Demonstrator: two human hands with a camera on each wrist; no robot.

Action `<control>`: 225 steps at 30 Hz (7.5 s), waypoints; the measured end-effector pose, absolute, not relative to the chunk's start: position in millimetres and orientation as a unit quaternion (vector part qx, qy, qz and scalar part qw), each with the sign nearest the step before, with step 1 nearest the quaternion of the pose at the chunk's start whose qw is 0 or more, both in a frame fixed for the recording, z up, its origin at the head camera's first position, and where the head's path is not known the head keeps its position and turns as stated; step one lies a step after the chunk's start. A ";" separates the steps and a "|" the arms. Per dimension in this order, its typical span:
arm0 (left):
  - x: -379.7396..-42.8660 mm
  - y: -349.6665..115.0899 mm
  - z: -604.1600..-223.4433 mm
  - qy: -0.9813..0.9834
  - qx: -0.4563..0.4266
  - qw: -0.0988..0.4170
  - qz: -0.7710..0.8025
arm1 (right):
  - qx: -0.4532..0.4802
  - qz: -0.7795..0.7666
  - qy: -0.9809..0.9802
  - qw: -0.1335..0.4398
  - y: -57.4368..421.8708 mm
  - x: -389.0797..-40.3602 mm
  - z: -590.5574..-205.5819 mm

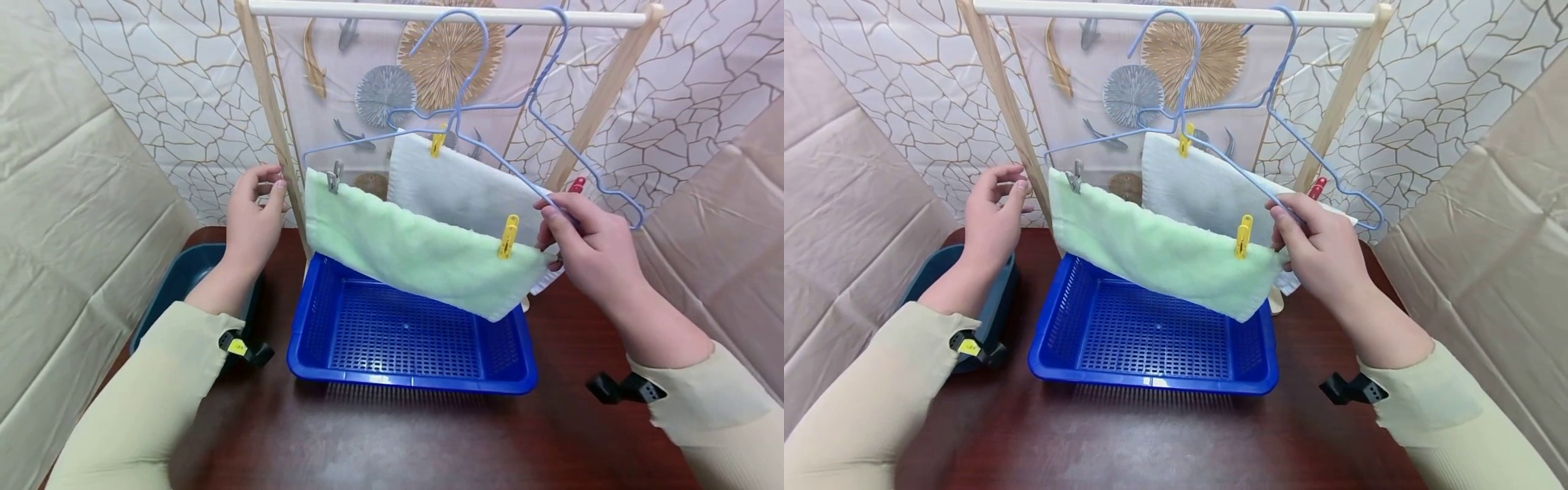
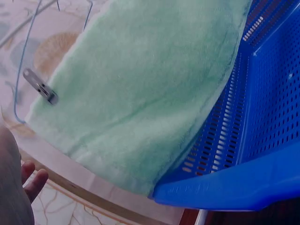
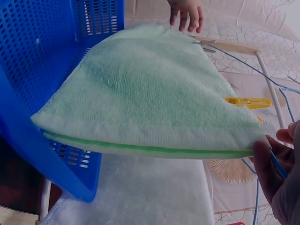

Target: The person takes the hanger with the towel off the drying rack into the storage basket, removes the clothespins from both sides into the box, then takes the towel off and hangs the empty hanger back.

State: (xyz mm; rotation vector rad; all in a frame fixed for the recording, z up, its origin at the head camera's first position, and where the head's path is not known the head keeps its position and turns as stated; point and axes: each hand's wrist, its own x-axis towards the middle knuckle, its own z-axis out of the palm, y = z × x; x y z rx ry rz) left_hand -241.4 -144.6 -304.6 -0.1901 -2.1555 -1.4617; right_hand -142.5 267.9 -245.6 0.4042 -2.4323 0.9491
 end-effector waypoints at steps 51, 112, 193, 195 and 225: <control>-180.7 -106.4 -303.4 -0.890 -0.242 0.298 -0.245 | 0.252 0.351 -0.865 0.257 294.1 -135.5 -275.4; -178.4 -118.3 -315.0 -0.859 -0.183 0.212 -0.429 | 0.276 0.356 -0.855 0.257 281.4 -136.4 -270.2; -242.2 -257.7 -343.1 -0.959 -0.273 0.007 0.073 | 0.255 0.350 -0.868 0.243 298.2 -149.4 -291.7; -244.8 -258.8 -347.3 -0.964 -0.260 -0.014 0.063 | 0.254 0.346 -0.869 0.245 298.2 -150.0 -291.8; -270.8 -264.8 -383.4 -0.983 -0.158 -0.090 0.023 | 0.253 0.348 -0.871 0.237 283.7 -148.9 -282.9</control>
